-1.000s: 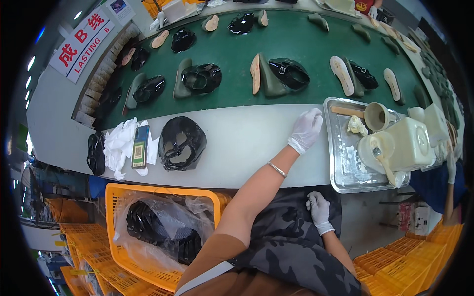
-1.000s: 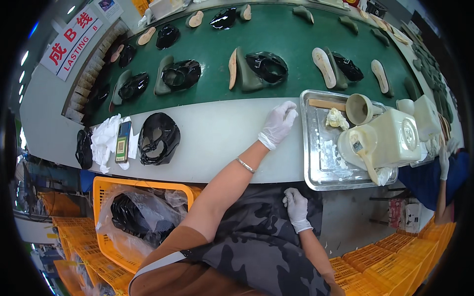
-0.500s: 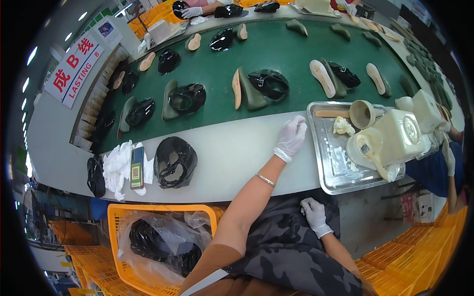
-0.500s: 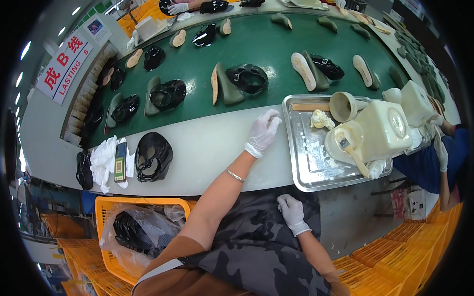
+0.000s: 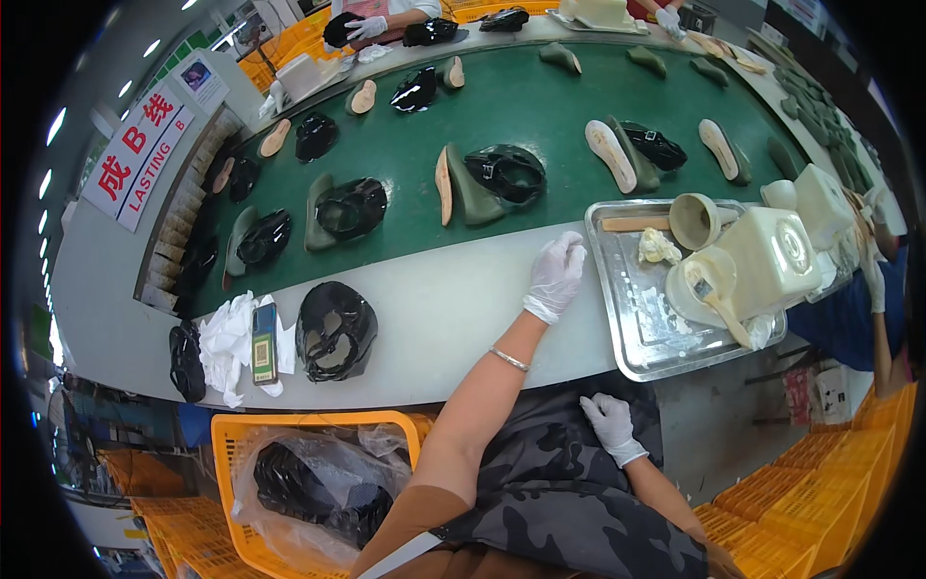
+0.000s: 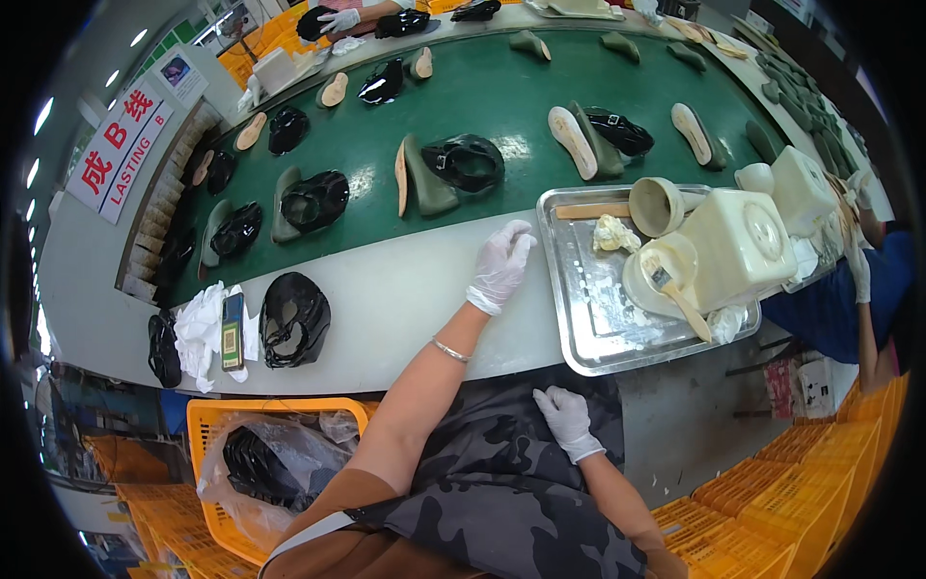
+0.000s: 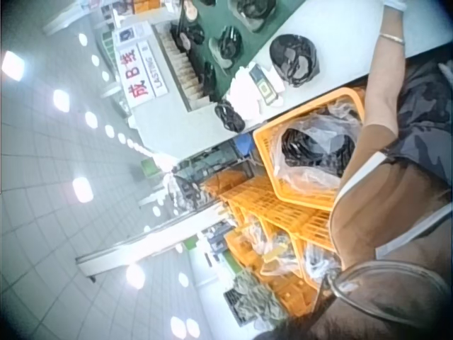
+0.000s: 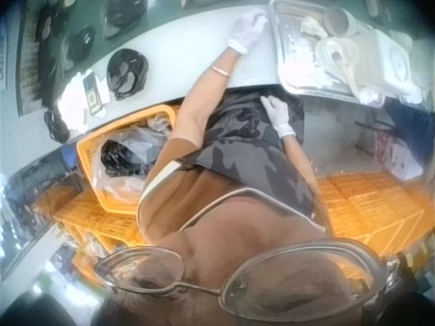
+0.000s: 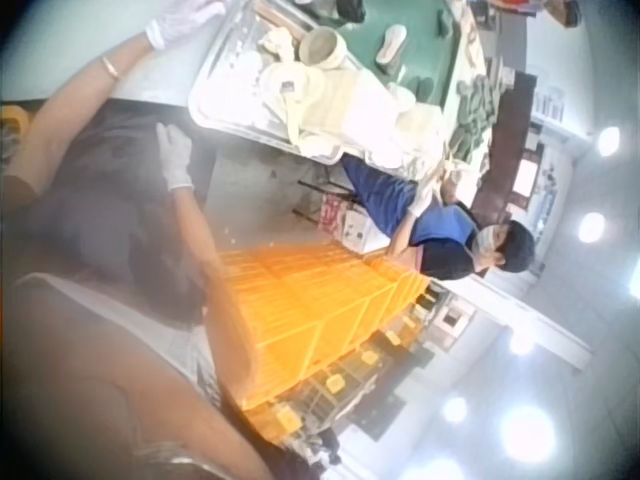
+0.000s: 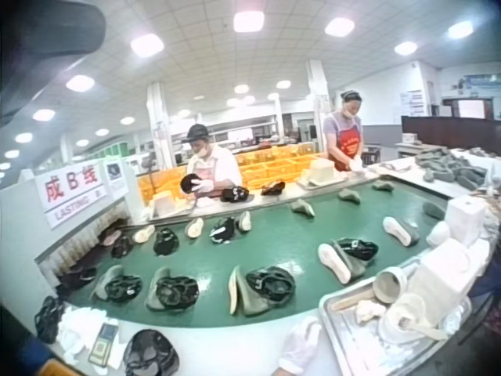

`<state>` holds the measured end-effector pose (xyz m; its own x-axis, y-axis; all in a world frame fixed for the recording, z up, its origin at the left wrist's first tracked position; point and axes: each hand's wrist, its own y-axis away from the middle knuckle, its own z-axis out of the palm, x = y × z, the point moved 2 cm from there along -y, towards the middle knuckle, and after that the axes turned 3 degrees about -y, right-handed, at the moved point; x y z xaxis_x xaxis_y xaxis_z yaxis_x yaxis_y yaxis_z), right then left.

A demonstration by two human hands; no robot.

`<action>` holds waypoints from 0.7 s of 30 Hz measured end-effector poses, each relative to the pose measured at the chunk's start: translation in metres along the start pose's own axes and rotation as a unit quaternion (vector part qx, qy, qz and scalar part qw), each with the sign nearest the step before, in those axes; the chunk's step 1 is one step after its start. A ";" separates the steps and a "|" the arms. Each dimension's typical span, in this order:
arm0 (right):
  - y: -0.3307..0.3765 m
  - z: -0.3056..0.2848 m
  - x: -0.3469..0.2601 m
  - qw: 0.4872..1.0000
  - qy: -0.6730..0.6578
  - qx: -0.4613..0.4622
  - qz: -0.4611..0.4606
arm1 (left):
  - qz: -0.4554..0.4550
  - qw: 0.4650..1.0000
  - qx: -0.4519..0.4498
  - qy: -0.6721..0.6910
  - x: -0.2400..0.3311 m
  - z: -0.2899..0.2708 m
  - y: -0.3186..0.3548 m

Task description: The person applies a white adhesive to the inner lining of black shoes using a brush. They repeatedly dip the brush into a container of glue and coat the inside of each shoe, then place the finished shoes onto a green workbench.

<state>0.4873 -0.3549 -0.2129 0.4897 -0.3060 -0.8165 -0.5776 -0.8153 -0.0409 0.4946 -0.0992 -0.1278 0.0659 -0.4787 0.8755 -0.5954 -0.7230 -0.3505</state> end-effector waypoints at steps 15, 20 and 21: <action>0.001 -0.001 -0.002 0.999 -0.043 0.013 0.012 | 0.013 0.999 0.011 0.028 -0.005 0.004 0.000; -0.001 -0.001 -0.001 0.998 -0.052 0.006 0.031 | 0.026 1.000 0.006 0.005 -0.003 0.004 -0.002; -0.001 -0.001 -0.002 0.998 -0.051 0.004 0.031 | 0.032 0.999 0.010 0.002 -0.002 0.002 -0.001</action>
<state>0.4872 -0.3543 -0.2108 0.3841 -0.3029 -0.8722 -0.6096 -0.7926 0.0068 0.4965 -0.0987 -0.1300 0.0254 -0.5232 0.8518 -0.5821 -0.7005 -0.4129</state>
